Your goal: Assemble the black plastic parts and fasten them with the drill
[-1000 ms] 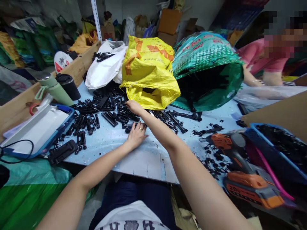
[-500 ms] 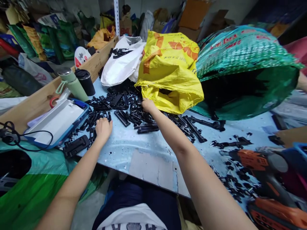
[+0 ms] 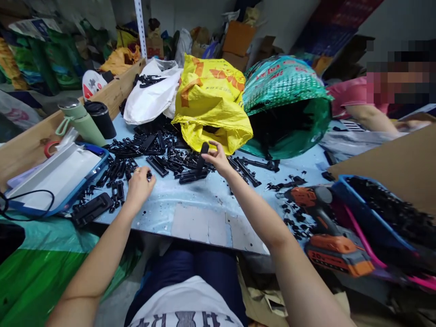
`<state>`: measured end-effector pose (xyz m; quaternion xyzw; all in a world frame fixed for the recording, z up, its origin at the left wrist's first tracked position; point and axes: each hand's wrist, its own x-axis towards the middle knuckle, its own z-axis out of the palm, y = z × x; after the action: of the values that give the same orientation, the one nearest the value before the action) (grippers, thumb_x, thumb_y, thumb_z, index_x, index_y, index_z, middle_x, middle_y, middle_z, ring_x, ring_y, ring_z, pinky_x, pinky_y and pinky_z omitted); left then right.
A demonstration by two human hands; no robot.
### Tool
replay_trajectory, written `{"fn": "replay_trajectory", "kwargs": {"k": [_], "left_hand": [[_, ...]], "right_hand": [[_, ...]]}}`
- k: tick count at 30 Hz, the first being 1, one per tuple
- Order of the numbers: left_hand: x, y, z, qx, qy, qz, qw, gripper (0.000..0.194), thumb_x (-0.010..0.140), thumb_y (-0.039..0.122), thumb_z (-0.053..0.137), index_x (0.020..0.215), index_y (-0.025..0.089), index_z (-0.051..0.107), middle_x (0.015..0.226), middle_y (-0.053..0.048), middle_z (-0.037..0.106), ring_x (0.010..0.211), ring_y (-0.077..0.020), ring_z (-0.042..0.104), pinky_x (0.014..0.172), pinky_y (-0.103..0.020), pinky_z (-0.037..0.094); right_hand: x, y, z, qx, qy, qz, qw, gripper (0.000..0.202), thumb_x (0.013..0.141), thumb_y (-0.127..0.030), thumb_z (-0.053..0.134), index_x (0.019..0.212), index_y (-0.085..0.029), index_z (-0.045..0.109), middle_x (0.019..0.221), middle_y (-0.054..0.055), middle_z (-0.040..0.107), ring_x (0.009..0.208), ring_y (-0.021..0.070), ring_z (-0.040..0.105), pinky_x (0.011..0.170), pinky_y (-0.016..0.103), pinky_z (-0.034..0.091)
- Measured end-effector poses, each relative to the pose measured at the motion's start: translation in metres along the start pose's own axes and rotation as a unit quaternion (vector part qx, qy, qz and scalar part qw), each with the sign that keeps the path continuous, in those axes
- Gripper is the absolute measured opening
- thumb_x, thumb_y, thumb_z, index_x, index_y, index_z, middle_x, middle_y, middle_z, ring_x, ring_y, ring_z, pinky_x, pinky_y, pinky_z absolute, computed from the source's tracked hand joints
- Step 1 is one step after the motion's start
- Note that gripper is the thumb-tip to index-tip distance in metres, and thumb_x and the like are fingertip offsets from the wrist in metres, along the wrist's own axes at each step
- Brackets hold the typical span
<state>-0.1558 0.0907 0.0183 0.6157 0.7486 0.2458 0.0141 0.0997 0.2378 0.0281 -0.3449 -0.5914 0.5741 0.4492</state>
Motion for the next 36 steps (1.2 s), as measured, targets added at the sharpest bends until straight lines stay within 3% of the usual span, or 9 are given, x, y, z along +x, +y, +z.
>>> {"fn": "replay_trajectory", "kwargs": {"k": [5, 9, 15, 17, 21, 24, 28, 31, 36], "left_hand": [[-0.045, 0.057, 0.005, 0.052, -0.197, 0.194, 0.960, 0.037, 0.070, -0.004, 0.037, 0.097, 0.014, 0.057, 0.081, -0.010, 0.059, 0.084, -0.0227, 0.056, 0.072, -0.030, 0.043], [-0.072, 0.080, 0.039, 0.079, -0.248, 0.280, 0.924, 0.035, 0.073, -0.006, 0.034, 0.094, 0.012, 0.056, 0.080, -0.012, 0.061, 0.092, -0.0270, 0.054, 0.076, -0.036, 0.042], [-0.092, 0.075, 0.065, -0.129, -0.186, 0.229, 0.947, 0.029, 0.087, 0.017, 0.041, 0.113, 0.012, 0.051, 0.105, -0.014, 0.060, 0.096, -0.0243, 0.056, 0.084, -0.039, 0.045], [-0.099, 0.081, 0.066, -0.249, -0.171, 0.184, 0.935, 0.032, 0.089, 0.022, 0.041, 0.118, 0.014, 0.050, 0.108, -0.011, 0.058, 0.087, -0.0186, 0.060, 0.079, -0.033, 0.048], [-0.111, 0.105, 0.062, -0.443, -0.178, 0.070, 0.876, 0.041, 0.090, 0.032, 0.042, 0.129, 0.019, 0.046, 0.109, -0.009, 0.056, 0.048, -0.0040, 0.049, 0.051, -0.022, 0.046], [-0.111, 0.120, 0.053, -0.477, -0.135, 0.055, 0.867, 0.042, 0.088, 0.032, 0.048, 0.127, 0.019, 0.050, 0.105, -0.008, 0.058, 0.060, -0.0075, 0.056, 0.060, -0.024, 0.048], [-0.106, 0.126, 0.035, -0.427, -0.091, 0.139, 0.889, 0.034, 0.086, 0.027, 0.051, 0.118, 0.019, 0.060, 0.097, -0.007, 0.061, 0.091, -0.0164, 0.057, 0.083, -0.032, 0.046], [-0.109, 0.128, 0.028, -0.394, -0.084, 0.162, 0.901, 0.034, 0.089, 0.027, 0.048, 0.119, 0.019, 0.059, 0.092, -0.006, 0.059, 0.087, -0.0152, 0.057, 0.079, -0.029, 0.047], [-0.113, 0.133, 0.033, -0.388, 0.018, 0.165, 0.907, 0.034, 0.091, 0.024, 0.043, 0.123, 0.019, 0.055, 0.095, -0.007, 0.057, 0.087, -0.0139, 0.057, 0.078, -0.027, 0.047]], "right_hand": [[-0.127, 0.007, -0.026, -0.094, -0.088, -0.016, 0.992, 0.057, 0.065, -0.035, 0.074, 0.112, -0.027, 0.042, 0.103, 0.002, 0.054, 0.086, 0.0165, 0.062, 0.079, 0.035, 0.050], [-0.210, 0.015, -0.060, -0.368, -0.092, -0.018, 0.925, 0.036, 0.071, -0.031, 0.068, 0.101, -0.019, 0.053, 0.095, 0.006, 0.057, 0.088, 0.0190, 0.058, 0.079, 0.035, 0.048], [-0.228, 0.032, -0.037, -0.582, -0.128, -0.084, 0.799, 0.043, 0.086, -0.036, 0.055, 0.125, -0.021, 0.052, 0.111, 0.012, 0.058, 0.110, 0.0264, 0.049, 0.098, 0.049, 0.034], [-0.217, 0.037, -0.024, -0.569, -0.081, -0.085, 0.814, 0.039, 0.090, -0.035, 0.047, 0.126, -0.021, 0.053, 0.108, 0.013, 0.058, 0.105, 0.0254, 0.051, 0.095, 0.048, 0.038], [-0.206, 0.032, -0.005, -0.341, 0.012, -0.045, 0.939, 0.046, 0.093, -0.039, 0.039, 0.137, -0.025, 0.040, 0.110, 0.010, 0.056, 0.084, 0.0161, 0.059, 0.074, 0.033, 0.052], [-0.207, 0.021, 0.003, -0.137, -0.010, 0.020, 0.990, 0.051, 0.093, -0.043, 0.036, 0.141, -0.027, 0.031, 0.096, 0.005, 0.058, 0.062, 0.0094, 0.058, 0.052, 0.024, 0.052], [-0.209, 0.011, 0.002, -0.098, -0.042, -0.013, 0.994, 0.051, 0.090, -0.044, 0.044, 0.137, -0.027, 0.039, 0.088, 0.002, 0.056, 0.057, 0.0070, 0.055, 0.048, 0.021, 0.052], [-0.210, 0.007, 0.000, -0.174, -0.052, -0.076, 0.980, 0.048, 0.089, -0.040, 0.049, 0.135, -0.028, 0.044, 0.088, 0.002, 0.054, 0.055, 0.0057, 0.053, 0.050, 0.021, 0.053], [-0.211, 0.001, -0.001, -0.222, -0.012, -0.138, 0.965, 0.049, 0.092, -0.037, 0.043, 0.141, -0.031, 0.033, 0.096, 0.004, 0.054, 0.059, 0.0072, 0.053, 0.052, 0.023, 0.053]]}}
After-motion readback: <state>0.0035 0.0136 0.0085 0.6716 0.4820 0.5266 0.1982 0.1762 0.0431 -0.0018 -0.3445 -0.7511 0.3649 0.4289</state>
